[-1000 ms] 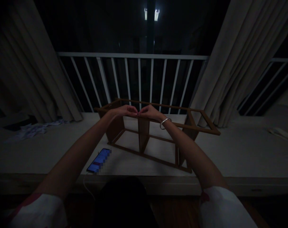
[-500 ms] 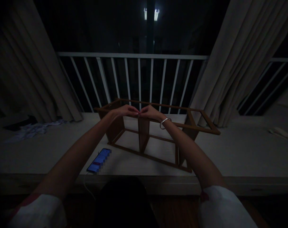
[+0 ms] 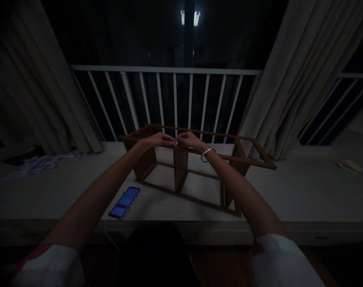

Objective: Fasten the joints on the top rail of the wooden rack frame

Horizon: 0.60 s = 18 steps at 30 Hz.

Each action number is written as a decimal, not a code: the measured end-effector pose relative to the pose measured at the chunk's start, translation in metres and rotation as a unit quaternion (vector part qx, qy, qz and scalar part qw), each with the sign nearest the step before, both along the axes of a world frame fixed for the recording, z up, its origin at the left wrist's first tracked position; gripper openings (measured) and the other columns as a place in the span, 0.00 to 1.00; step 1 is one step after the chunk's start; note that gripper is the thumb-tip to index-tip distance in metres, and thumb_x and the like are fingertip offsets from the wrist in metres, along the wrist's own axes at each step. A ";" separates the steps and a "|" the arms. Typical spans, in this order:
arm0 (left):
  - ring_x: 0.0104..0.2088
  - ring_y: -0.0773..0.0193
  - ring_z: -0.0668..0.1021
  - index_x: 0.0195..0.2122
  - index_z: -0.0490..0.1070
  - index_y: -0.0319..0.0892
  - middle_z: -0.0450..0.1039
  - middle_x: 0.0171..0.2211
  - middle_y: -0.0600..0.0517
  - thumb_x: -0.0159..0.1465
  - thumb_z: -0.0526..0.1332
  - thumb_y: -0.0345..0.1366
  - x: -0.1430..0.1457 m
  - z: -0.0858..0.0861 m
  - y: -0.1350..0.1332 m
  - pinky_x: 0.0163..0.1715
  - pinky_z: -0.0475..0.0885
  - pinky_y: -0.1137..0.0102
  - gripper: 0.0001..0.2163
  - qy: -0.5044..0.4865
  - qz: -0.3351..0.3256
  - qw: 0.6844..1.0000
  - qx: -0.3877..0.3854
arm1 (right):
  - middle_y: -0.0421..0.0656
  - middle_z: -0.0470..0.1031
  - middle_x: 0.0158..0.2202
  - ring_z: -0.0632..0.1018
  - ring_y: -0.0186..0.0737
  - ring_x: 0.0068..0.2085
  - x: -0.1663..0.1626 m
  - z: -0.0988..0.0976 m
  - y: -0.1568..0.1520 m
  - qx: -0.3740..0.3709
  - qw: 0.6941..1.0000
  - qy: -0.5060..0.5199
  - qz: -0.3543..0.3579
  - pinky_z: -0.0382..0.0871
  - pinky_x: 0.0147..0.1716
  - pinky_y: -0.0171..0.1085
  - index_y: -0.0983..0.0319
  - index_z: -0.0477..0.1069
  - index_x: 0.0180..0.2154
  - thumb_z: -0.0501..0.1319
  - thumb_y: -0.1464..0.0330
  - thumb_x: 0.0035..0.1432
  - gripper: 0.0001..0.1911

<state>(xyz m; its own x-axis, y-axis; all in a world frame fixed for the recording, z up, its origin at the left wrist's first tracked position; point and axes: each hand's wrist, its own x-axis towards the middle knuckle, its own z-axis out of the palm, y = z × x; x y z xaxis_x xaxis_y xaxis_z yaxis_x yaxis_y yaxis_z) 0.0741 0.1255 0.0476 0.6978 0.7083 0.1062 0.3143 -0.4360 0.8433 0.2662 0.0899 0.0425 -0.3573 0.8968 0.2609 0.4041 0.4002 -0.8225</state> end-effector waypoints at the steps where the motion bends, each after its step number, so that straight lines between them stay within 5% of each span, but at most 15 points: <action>1: 0.31 0.69 0.69 0.36 0.72 0.38 0.71 0.31 0.51 0.44 0.64 0.41 0.000 0.000 0.000 0.33 0.63 0.73 0.18 0.001 -0.002 1.000 0.001 | 0.42 0.69 0.26 0.67 0.29 0.25 0.000 0.000 0.000 0.000 1.000 0.004 -0.001 0.57 0.22 0.29 0.67 0.69 0.31 0.57 0.60 0.47 0.15; 9: 0.28 0.70 0.68 0.35 0.73 0.37 0.70 0.28 0.53 0.45 0.62 0.42 0.000 0.001 0.000 0.29 0.61 0.75 0.18 0.016 0.007 0.999 0.026 | 0.36 0.63 0.23 0.63 0.26 0.23 -0.003 0.004 -0.006 -0.009 0.999 0.015 0.043 0.54 0.20 0.28 0.64 0.62 0.28 0.64 0.60 0.37 0.19; 18: 0.27 0.71 0.67 0.35 0.73 0.38 0.69 0.25 0.55 0.46 0.61 0.44 -0.001 0.002 0.000 0.28 0.59 0.76 0.18 0.043 -0.001 0.998 0.054 | 0.38 0.67 0.25 0.66 0.28 0.26 -0.005 0.009 -0.015 -0.010 0.998 0.018 0.059 0.56 0.23 0.29 0.66 0.65 0.28 0.63 0.61 0.38 0.17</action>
<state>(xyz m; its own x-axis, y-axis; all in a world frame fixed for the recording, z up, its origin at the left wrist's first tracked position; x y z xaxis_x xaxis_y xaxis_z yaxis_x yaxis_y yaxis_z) 0.0728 0.1254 0.0491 0.7093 0.6943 0.1219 0.3826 -0.5244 0.7606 0.2616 0.0747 0.0513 -0.4518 0.8542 0.2575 0.3244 0.4261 -0.8445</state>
